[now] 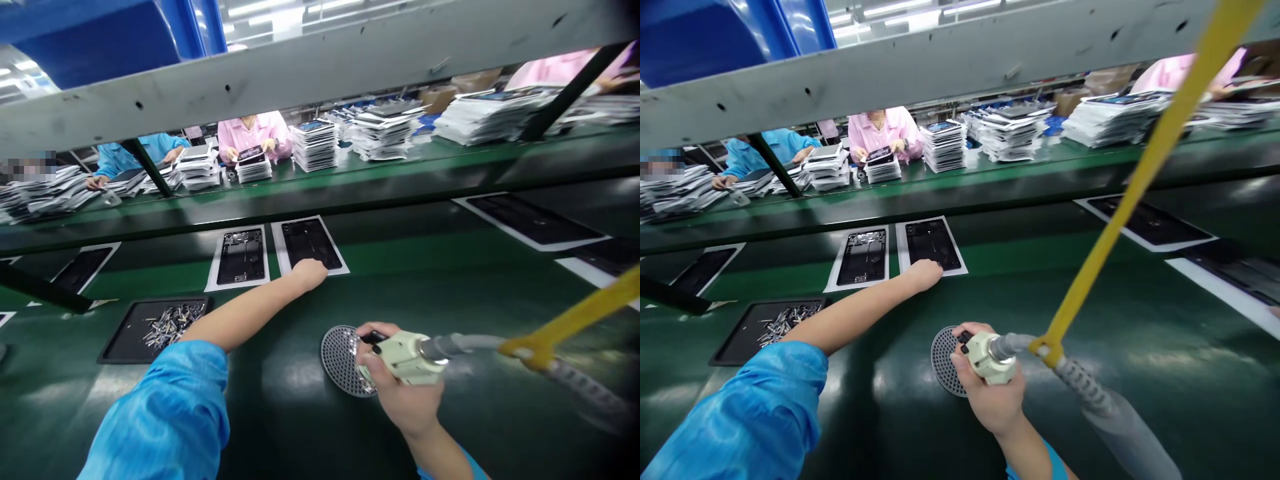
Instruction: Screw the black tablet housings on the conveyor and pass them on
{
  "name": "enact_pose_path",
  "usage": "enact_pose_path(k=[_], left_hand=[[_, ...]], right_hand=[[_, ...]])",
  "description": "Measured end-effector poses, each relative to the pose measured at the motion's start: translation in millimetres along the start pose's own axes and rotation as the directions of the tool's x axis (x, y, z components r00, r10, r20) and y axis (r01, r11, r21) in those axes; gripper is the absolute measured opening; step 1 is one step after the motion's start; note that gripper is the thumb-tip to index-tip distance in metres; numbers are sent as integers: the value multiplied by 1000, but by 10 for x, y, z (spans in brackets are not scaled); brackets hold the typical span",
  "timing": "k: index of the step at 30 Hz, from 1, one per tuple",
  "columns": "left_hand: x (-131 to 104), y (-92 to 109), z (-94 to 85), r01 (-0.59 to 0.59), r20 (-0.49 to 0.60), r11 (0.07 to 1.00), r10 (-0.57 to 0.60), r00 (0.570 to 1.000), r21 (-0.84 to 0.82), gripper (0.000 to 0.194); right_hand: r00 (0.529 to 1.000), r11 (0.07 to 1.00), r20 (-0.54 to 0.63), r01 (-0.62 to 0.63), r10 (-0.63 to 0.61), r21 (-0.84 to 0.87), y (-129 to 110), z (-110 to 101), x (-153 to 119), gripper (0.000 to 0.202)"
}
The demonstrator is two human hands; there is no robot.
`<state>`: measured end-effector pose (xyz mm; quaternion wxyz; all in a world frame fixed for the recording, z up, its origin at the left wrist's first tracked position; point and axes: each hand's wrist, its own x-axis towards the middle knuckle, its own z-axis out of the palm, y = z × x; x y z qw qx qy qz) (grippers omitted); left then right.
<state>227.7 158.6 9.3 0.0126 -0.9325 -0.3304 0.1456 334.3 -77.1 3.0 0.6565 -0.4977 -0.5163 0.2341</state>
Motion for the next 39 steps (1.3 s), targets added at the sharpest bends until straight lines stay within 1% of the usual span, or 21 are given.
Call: enact_pose_path(k=[2,4,6,7,10,13,16,18,20,22,25,28,30,31,33,34,35,36,37,38,39], left_hand=[[-11,-39,-46,8,1,1000,-8,1000,14,29],[-86,-103,-118,11,12,1000,-11,1000,26,29],[-285,-139,-191,13,19,999,-14,1000,37,28],[-441,-129,-221,9,18,999,-9,1000,40,28],[-1113,58,-261,-44,12,999,44,999,24,24],[-1922,430,-229,-120,43,992,122,992,-39,20],[-2607,835,-125,-228,71,963,240,968,-147,15],[-2913,1068,-1,-302,72,929,324,943,-215,11],[-3091,1261,171,-359,66,898,387,920,-254,11],[-3165,1415,377,-381,56,884,410,910,-271,14],[-3173,1570,658,-366,24,885,388,921,-287,16],[-3176,1608,779,-320,13,893,341,940,-317,16],[-3207,1533,747,-308,6,879,333,943,-365,18],[-3230,1453,708,-308,-7,863,333,943,-399,19],[-3289,1190,617,-267,-48,840,278,959,-473,18],[-3324,1002,579,-205,-63,841,201,977,-500,15],[-3364,779,553,-106,-71,851,81,994,-514,13],[-3411,525,541,27,-68,860,-71,995,-509,12],[-3467,249,545,187,-60,857,-245,968,-481,14],[-3531,-37,564,348,-60,828,-414,908,-439,17],[-3603,-320,594,487,-55,781,-548,835,-392,20]], right_hand=[[1000,1000,-5,6,-6,-8,23,1,3,22],[1000,1000,-16,7,-7,7,50,-1,8,21],[1000,999,-23,-8,10,48,68,-4,17,21],[999,998,-29,-18,20,67,71,-6,23,22],[997,996,-70,-29,35,89,53,-8,47,22],[993,995,-116,-7,18,103,26,7,69,21],[991,994,-133,10,5,110,14,55,84,20],[992,993,-128,11,4,114,6,114,102,19],[992,991,-128,16,1,130,-17,189,137,20],[991,988,-132,37,-17,152,-59,272,190,20],[988,983,-139,90,-68,159,-135,384,279,19],[985,984,-147,107,-86,140,-163,453,325,18],[985,985,-155,96,-74,141,-134,468,320,18],[985,987,-158,85,-63,139,-106,466,308,18],[987,991,-154,59,-40,123,-39,446,278,19],[989,993,-147,46,-30,109,-6,430,262,19],[989,995,-143,38,-24,93,24,412,248,19],[990,996,-141,37,-26,80,47,394,236,19],[989,996,-144,39,-28,74,63,377,226,19],[989,997,-146,37,-26,73,71,361,218,20],[989,997,-149,31,-20,71,72,348,212,19]])
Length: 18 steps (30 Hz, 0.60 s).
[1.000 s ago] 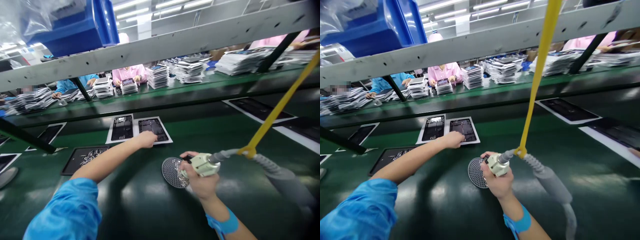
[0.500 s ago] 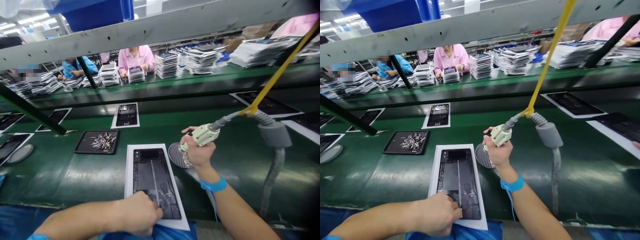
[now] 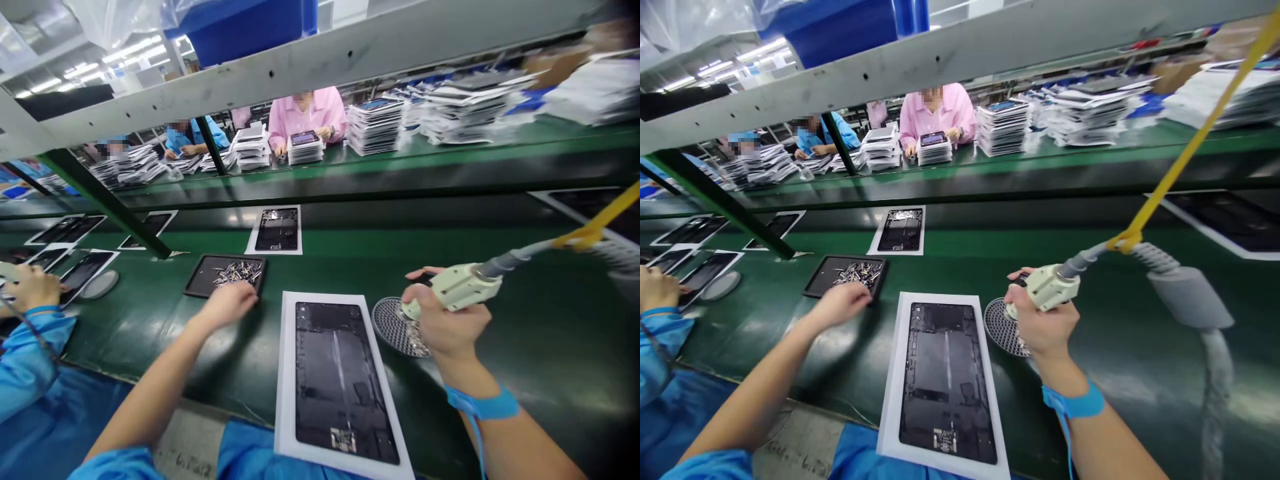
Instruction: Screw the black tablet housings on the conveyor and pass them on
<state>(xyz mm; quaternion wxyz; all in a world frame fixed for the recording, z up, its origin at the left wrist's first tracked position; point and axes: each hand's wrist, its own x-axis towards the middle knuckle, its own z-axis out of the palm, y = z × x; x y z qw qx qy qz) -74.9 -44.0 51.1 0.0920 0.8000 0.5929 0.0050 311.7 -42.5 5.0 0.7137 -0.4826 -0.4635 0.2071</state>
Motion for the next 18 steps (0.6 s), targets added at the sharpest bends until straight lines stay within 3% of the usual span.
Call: enact_pose_path(k=[3,6,12,18], left_hand=[[206,-706,-147,338,-47,939,-335,941,67,23],[329,-1087,-145,495,-72,868,-491,868,48,24],[504,-1190,45,547,-74,837,-546,834,-5,17],[582,-1243,42,577,-62,815,-580,812,-63,16]], right_hand=[[1000,1000,4,-15,15,-23,-23,-22,-5,15],[1000,1000,4,-14,14,-24,-36,-19,-5,17],[1000,1000,-15,0,-1,-31,-2,-8,5,20],[1000,999,2,-2,2,-45,-9,-25,16,20]])
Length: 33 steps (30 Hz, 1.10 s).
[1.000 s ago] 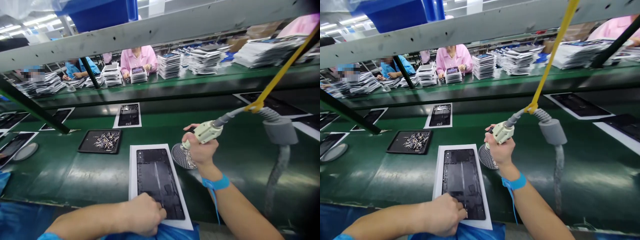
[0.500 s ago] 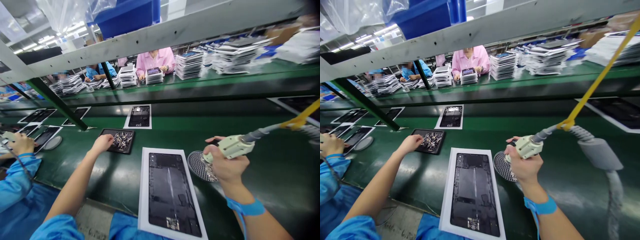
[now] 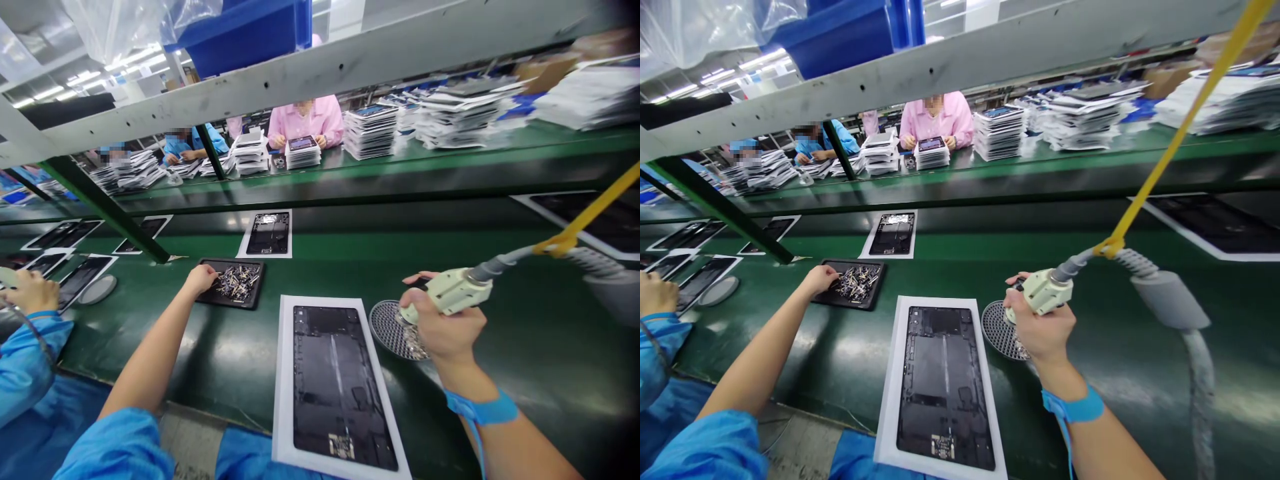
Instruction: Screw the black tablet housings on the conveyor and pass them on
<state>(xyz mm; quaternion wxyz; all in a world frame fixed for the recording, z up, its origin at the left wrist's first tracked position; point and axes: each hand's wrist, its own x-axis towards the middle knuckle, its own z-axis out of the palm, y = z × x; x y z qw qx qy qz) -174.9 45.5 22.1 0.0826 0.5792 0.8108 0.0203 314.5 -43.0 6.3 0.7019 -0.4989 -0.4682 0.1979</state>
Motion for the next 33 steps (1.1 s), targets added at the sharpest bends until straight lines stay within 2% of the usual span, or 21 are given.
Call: enact_pose_path(k=[4,8,11,13,15,18,20,22,25,27,30,33], left_hand=[[12,-11,-83,1,29,1000,0,1000,-24,15],[-72,-161,-295,11,12,996,-10,1000,-88,13],[-262,-214,-458,-34,-62,965,18,998,-261,33],[-458,-100,-474,-115,-98,925,85,992,-362,47],[-689,152,-370,-213,-90,874,193,977,-437,52],[-1019,659,-15,-343,-37,785,380,924,-515,40],[-1178,959,274,-448,-38,751,494,869,-486,28],[-1270,1160,532,-584,-108,696,600,792,-418,23],[-1316,1278,790,-725,-221,612,696,683,-315,25],[-1323,1285,875,-769,-246,588,730,638,-250,25],[-1342,1289,918,-799,-216,593,770,600,-104,26],[-1384,1339,899,-776,-153,628,774,615,57,25]], right_hand=[[1000,1000,13,4,-4,-6,19,-21,7,19],[999,999,-14,36,-36,-4,46,-39,13,16],[999,999,-13,49,-49,-3,33,-42,20,13],[999,999,0,36,-36,11,6,-40,21,17],[1000,1000,2,25,-25,17,-25,-34,16,20],[1000,1000,6,12,-12,19,-47,-23,1,19],[1000,1000,15,0,0,28,-35,-20,-9,19],[1000,999,19,0,-1,32,-14,-23,-15,21],[1000,1000,21,3,-4,26,1,-30,-14,24],[1000,1000,29,1,-1,25,-8,-34,-14,23],[999,1000,38,13,-14,26,-25,-41,-21,21],[999,999,50,11,-13,32,-16,-56,-41,20]])
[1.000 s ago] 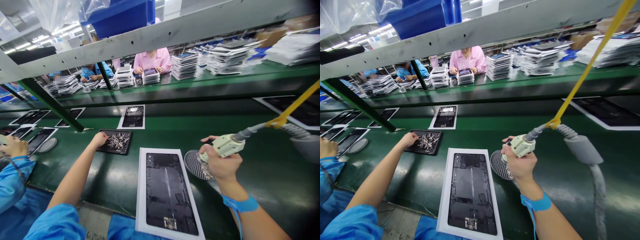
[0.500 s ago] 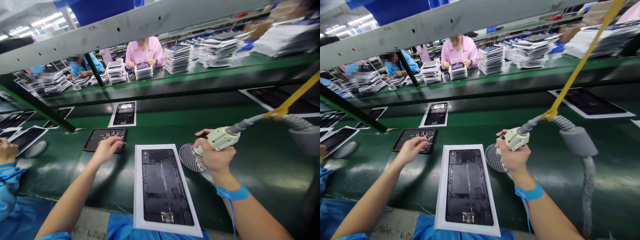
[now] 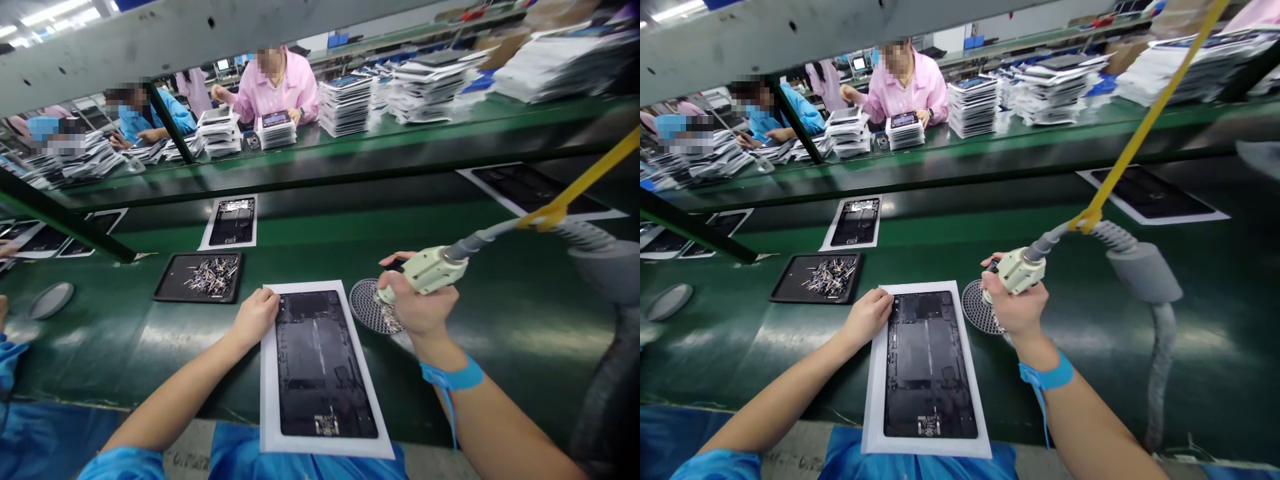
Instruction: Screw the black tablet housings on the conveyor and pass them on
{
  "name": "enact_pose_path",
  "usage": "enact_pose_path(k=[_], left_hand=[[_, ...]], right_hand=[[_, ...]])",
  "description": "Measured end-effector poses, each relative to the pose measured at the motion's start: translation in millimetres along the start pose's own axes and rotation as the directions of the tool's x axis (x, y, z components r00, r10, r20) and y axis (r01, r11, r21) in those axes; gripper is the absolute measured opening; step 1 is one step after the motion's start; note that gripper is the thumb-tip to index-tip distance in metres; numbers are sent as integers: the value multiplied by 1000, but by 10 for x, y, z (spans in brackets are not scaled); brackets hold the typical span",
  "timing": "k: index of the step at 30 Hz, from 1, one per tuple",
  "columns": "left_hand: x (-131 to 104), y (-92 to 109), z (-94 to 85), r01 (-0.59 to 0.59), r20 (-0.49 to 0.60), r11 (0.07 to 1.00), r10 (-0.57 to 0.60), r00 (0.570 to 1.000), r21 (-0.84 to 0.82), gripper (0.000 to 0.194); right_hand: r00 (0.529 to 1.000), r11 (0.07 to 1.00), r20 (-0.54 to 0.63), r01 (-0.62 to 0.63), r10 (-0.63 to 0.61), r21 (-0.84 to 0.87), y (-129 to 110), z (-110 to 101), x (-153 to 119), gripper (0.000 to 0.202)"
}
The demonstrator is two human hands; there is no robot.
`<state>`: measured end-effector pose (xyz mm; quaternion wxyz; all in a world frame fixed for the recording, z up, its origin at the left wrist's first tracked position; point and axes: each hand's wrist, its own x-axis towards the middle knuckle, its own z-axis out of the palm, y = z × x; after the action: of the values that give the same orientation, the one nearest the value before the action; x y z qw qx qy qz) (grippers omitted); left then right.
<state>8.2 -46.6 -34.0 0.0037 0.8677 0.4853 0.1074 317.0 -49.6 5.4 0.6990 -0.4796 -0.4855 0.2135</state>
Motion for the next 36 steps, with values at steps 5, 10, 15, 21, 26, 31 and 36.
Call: enact_pose_path(k=[5,10,15,21,26,31,36], left_hand=[[39,138,-84,41,90,991,-52,995,126,22],[-78,221,-123,4,47,992,-10,999,122,23],[-163,151,-92,-19,-21,999,20,1000,35,28],[188,-197,-112,129,70,964,-116,991,-231,29],[339,-370,-125,130,199,920,-58,978,-369,31],[292,-376,-86,102,149,910,-45,988,-403,30],[286,-384,-61,98,137,906,-44,990,-413,29]], right_hand=[[1000,1000,19,7,-7,17,33,-19,-27,21],[1000,1000,30,4,-4,26,6,-8,-18,23],[999,1000,33,-9,8,18,17,0,-5,23],[999,999,-46,11,-10,30,76,-17,26,27],[999,999,-41,-29,27,-42,82,-26,41,23],[998,997,-49,-44,41,-60,126,-19,36,23],[997,997,-76,-39,34,-67,186,-18,31,25]])
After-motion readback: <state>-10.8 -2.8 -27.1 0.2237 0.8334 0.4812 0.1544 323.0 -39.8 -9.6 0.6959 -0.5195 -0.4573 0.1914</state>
